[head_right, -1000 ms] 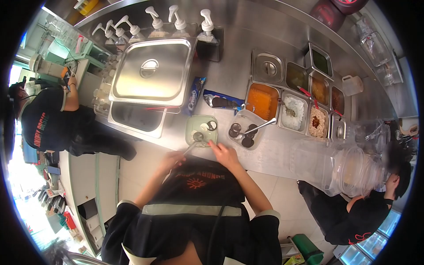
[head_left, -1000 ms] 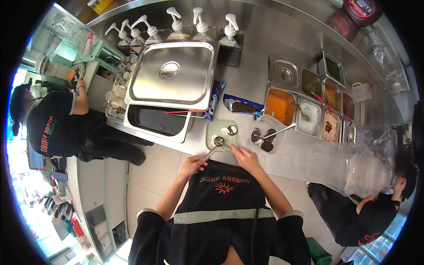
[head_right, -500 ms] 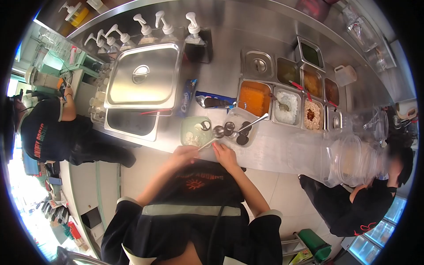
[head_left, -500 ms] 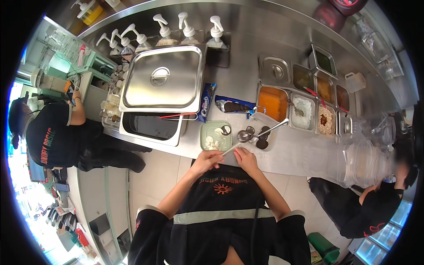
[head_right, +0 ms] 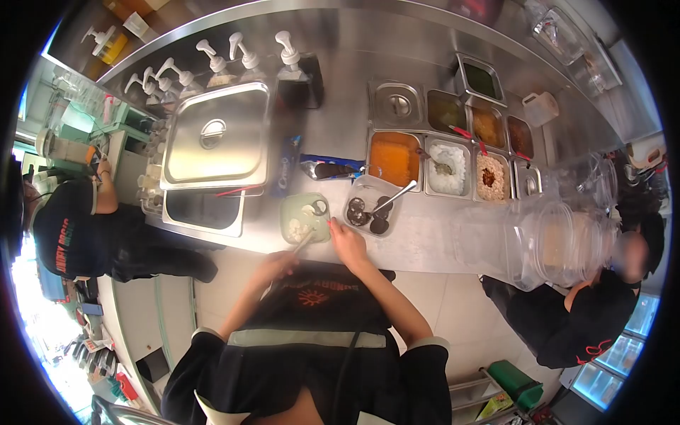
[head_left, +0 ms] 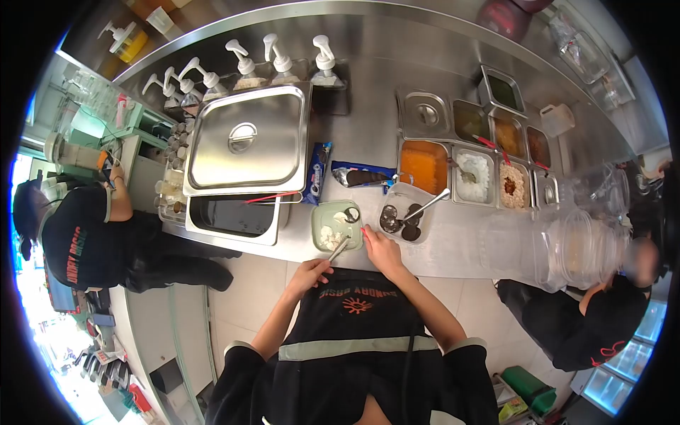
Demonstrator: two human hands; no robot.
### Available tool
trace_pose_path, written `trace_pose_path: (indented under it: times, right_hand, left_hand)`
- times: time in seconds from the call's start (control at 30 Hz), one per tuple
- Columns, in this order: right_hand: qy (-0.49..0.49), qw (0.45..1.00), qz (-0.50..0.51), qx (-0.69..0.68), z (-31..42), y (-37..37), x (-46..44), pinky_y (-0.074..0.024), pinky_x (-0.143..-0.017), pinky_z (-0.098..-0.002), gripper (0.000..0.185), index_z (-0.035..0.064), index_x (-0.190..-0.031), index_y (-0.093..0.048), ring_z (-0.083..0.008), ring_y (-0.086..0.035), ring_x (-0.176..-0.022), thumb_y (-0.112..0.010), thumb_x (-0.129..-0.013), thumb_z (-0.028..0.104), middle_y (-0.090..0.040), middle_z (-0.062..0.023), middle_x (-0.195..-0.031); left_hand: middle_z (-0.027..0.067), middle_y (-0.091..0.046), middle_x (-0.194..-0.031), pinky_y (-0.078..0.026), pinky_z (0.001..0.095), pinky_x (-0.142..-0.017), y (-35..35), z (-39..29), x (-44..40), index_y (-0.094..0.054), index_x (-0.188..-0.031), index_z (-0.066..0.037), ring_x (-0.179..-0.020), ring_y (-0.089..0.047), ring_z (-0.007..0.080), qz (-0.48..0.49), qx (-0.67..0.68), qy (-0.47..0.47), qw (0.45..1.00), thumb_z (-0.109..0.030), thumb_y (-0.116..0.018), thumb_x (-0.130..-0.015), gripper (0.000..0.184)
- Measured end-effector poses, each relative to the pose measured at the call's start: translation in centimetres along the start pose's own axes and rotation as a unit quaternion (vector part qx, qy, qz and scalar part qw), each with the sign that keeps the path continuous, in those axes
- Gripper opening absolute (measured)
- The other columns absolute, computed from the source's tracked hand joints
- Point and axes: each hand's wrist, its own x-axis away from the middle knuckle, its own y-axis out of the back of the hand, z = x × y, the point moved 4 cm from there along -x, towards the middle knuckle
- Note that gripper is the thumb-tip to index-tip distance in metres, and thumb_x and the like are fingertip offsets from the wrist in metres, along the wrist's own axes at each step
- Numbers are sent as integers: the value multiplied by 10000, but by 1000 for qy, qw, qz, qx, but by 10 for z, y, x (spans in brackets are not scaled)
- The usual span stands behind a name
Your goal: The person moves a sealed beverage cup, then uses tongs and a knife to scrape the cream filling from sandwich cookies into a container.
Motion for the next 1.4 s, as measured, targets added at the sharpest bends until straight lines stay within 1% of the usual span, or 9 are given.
trace_pose_path:
  times: [0.2, 0.3, 0.4, 0.6, 1.0, 1.1, 1.2, 1.3, 1.4]
  right_hand:
    - [61, 996, 65, -23, 12, 4, -2, -472, -499, -387, 268, 94, -1051, -569, -302, -577, -566, -534, -807, 200, -586, -115, -714]
    - [48, 998, -1, -32, 9, 14, 0, -474, -472, -386, 214, 109, -1011, -566, -292, -585, -551, -513, -827, 205, -584, -109, -661]
    - [3, 999, -44, -17, -2, 7, 3, -478, -490, -402, 214, 112, -1009, -567, -302, -590, -570, -514, -827, 210, -599, -123, -696]
    - [-60, 998, -9, -24, -5, 10, 7, -477, -530, -433, 210, 93, -990, -577, -346, -590, -620, -503, -830, 207, -609, -157, -738]
    - [-95, 994, 15, -60, -8, 5, 9, -463, -542, -457, 200, 92, -971, -579, -365, -586, -642, -505, -823, 205, -608, -180, -738]
    - [-79, 995, 4, -60, -9, 4, 10, -464, -527, -455, 204, 104, -975, -583, -360, -585, -619, -510, -822, 218, -609, -163, -735]
    - [-32, 997, -65, 1, -3, 15, 12, -470, -470, -396, 230, 130, -1014, -589, -295, -590, -554, -533, -799, 187, -591, -112, -693]
    - [98, 989, -67, 87, 1, 16, 15, -455, -407, -327, 304, 154, -1072, -579, -218, -575, -489, -548, -770, 147, -536, -57, -640]
    - [140, 979, -68, 129, -6, 6, 15, -440, -374, -287, 361, 160, -1105, -567, -173, -540, -438, -544, -749, 106, -483, -28, -608]
  left_hand:
    - [16, -612, -883, -370, 190, -501, 5, 2, 7, -564, -1044, -28, -594, -499, 52, -15, 9, 21, 1000, -328, -491, -869, 355]
    - [18, -613, -883, -364, 186, -486, 6, 5, 5, -562, -1049, -27, -592, -505, 52, -20, 19, 24, 999, -327, -493, -869, 357]
    - [24, -613, -883, -361, 183, -472, 3, -1, -2, -560, -1048, -21, -594, -515, 54, -22, 17, 12, 1000, -318, -494, -870, 353]
    - [29, -607, -884, -369, 189, -444, -20, -13, -15, -553, -1025, -11, -612, -535, 69, -57, 80, 7, 995, -289, -483, -881, 321]
    - [13, -601, -846, -357, 178, -420, -21, -1, -45, -542, -1031, -29, -603, -530, 67, -95, 150, -30, 984, -232, -490, -882, 258]
    - [5, -601, -828, -351, 176, -418, -18, 0, -46, -546, -1027, -31, -597, -525, 61, -101, 141, -32, 984, -215, -499, -877, 243]
    - [0, -600, -817, -345, 175, -416, -16, 2, -44, -555, -1023, -31, -585, -517, 55, -93, 139, -30, 985, -205, -505, -873, 234]
    - [-1, -600, -809, -339, 173, -413, -14, 4, -34, -566, -1006, -31, -568, -509, 48, -77, 131, -27, 988, -194, -513, -869, 220]
    - [2, -600, -802, -334, 169, -414, -12, -1, -12, -574, -982, -30, -555, -504, 45, -82, 123, -7, 989, -182, -524, -863, 200]
